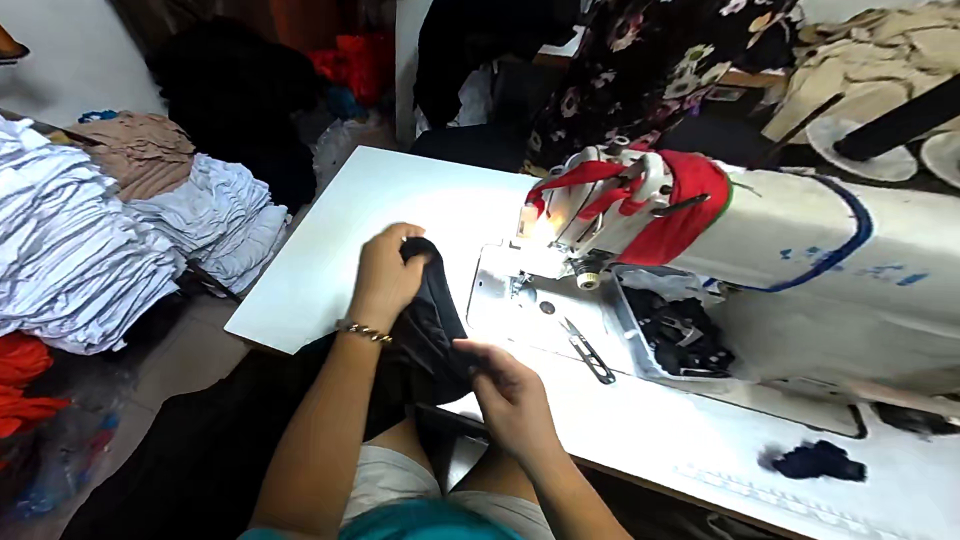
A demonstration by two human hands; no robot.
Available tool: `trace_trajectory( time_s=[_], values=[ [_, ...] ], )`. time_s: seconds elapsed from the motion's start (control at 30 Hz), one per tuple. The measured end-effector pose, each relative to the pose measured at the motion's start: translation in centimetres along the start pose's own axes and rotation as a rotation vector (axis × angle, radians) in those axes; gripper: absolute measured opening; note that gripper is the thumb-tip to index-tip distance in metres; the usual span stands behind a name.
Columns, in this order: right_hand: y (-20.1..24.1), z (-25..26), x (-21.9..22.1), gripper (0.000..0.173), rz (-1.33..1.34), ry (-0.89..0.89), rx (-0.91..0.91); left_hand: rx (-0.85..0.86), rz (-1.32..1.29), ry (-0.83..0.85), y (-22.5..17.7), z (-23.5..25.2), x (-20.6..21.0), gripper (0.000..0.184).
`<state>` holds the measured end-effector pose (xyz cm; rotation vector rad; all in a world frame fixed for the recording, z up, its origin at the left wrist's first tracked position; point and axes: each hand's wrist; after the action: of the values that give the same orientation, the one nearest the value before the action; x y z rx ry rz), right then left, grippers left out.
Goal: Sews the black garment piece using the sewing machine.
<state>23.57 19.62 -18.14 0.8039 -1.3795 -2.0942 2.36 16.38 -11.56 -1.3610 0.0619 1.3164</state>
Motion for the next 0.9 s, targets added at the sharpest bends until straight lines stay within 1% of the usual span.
trace_trajectory(
  time_s=[0.03, 0.07, 0.13, 0.17, 0.2, 0.27, 0.3, 0.37, 0.4, 0.47, 0.53, 0.63, 0.7, 0.77, 0.9],
  values=[
    [-0.8, -0.2, -0.5, 0.038, -0.141, 0.001, 0.009, -0.007, 0.064, 0.069, 0.2, 0.5, 2.3, 0.024],
    [-1.3, -0.2, -1.1, 0.039, -0.253, 0.005, 0.041, -0.007, 0.116, 0.135, 0.2, 0.9, 4.4, 0.022],
    [-1.6, -0.3, -2.3, 0.042, -0.389, 0.062, 0.138, -0.040, 0.183, 0.247, 0.0, 1.3, 7.6, 0.025],
    [-1.9, -0.3, -2.9, 0.044, -0.439, 0.099, 0.151, -0.066, 0.222, 0.294, -0.2, 1.4, 8.6, 0.028],
    [-2.4, -0.3, -3.4, 0.045, -0.493, 0.125, 0.119, -0.092, 0.262, 0.332, -0.4, 1.5, 9.3, 0.031],
    [-4.0, 0.1, -4.4, 0.044, -0.636, 0.129, -0.056, -0.124, 0.340, 0.380, -0.8, 1.9, 10.0, 0.039],
    [-4.4, 0.4, -4.8, 0.040, -0.704, 0.134, -0.144, -0.140, 0.376, 0.408, -1.1, 2.2, 10.1, 0.044],
    [-4.9, 1.5, -5.7, 0.024, -0.813, 0.178, -0.302, -0.175, 0.426, 0.460, -1.7, 2.7, 9.9, 0.048],
    [-5.2, 2.1, -6.1, 0.018, -0.831, 0.219, -0.375, -0.194, 0.446, 0.495, -2.1, 3.0, 9.8, 0.049],
    [-6.0, 3.4, -6.9, 0.016, -0.779, 0.328, -0.501, -0.212, 0.486, 0.543, -2.5, 3.6, 9.6, 0.050],
    [-6.0, 4.4, -7.6, 0.014, -0.694, 0.467, -0.520, -0.205, 0.502, 0.547, -2.4, 4.2, 10.0, 0.049],
    [-5.7, 5.0, -8.5, 0.014, -0.656, 0.572, -0.537, -0.183, 0.507, 0.535, -2.2, 5.1, 11.0, 0.050],
    [-5.5, 4.8, -9.1, 0.013, -0.645, 0.596, -0.523, -0.152, 0.511, 0.550, -1.9, 5.6, 11.9, 0.050],
    [-5.5, 4.2, -9.7, 0.013, -0.654, 0.578, -0.497, -0.109, 0.490, 0.540, -1.4, 6.0, 12.8, 0.048],
    [-5.5, 3.1, -10.3, 0.014, -0.660, 0.504, -0.460, -0.027, 0.427, 0.578, -2.1, 6.4, 13.5, 0.061]
  ],
)
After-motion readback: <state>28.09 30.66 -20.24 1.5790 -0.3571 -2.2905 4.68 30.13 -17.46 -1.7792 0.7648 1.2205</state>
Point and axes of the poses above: each hand's wrist, its own z-axis towards the middle knuckle, its own x-axis out of the palm, y = z × x, and after that the axes turned 12 degrees about z, right-handed
